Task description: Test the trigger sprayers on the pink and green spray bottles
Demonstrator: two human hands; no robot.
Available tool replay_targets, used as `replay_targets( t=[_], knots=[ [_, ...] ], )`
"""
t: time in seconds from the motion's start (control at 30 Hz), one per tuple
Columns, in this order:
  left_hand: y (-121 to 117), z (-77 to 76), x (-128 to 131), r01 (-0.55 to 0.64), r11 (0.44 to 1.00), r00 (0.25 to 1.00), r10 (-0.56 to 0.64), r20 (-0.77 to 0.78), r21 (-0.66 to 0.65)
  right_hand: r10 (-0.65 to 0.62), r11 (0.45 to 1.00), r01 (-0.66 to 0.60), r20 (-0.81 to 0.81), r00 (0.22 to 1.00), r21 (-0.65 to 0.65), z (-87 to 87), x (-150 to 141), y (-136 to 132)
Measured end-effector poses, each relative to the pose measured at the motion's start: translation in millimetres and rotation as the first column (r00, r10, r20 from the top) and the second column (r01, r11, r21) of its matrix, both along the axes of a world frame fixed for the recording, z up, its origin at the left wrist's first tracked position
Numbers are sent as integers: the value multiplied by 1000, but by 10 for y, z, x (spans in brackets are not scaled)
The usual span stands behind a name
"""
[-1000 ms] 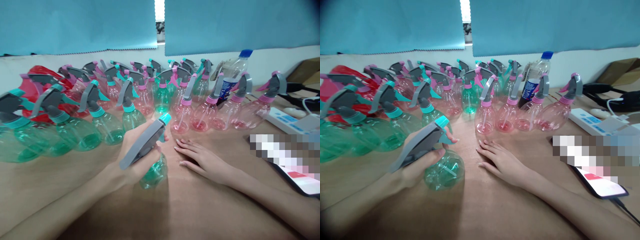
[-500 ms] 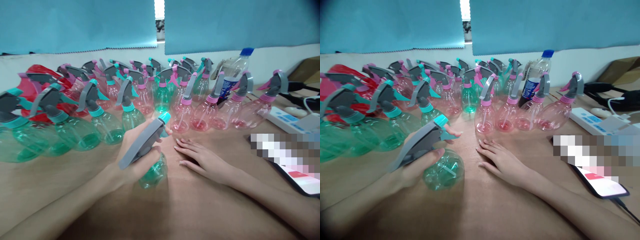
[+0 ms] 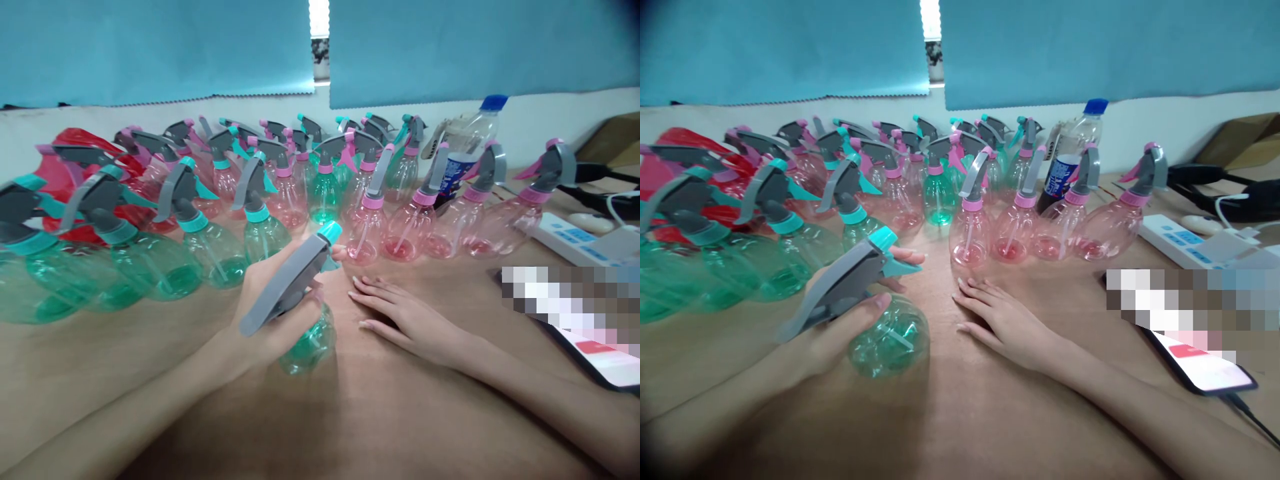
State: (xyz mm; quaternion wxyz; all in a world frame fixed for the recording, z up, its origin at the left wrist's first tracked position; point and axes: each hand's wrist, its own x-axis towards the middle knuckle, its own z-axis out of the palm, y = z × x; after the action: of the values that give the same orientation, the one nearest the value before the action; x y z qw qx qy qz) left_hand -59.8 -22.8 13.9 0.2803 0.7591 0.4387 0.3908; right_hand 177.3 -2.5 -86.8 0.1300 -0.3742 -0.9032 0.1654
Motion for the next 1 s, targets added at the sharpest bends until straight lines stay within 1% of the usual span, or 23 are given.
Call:
replay_targets(
  t=[0.17,0.4,0.6,0.67,0.8,1.0],
  knots=[
    [3,-6,0,-5,1000,1000,5,12,3,-8,1000,8,-33,999,-4,-13,1,8],
    [-2,33,36,16,1000,1000,-16,6,13,-3,1000,2,-13,1000,-6,-15,1,15],
    [-12,22,38,-8,1000,1000,8,17,13,-4,1000,4,-26,1000,-13,-14,5,7],
    [-9,22,35,3,1000,1000,-3,25,17,-5,1000,4,-32,999,-13,-13,7,4],
    [3,29,25,27,999,1000,-27,15,30,-2,1000,2,-10,1000,-6,-10,5,5],
    [18,12,6,22,999,1000,-22,11,35,0,1000,0,9,1000,-3,2,-2,8]
  ],
)
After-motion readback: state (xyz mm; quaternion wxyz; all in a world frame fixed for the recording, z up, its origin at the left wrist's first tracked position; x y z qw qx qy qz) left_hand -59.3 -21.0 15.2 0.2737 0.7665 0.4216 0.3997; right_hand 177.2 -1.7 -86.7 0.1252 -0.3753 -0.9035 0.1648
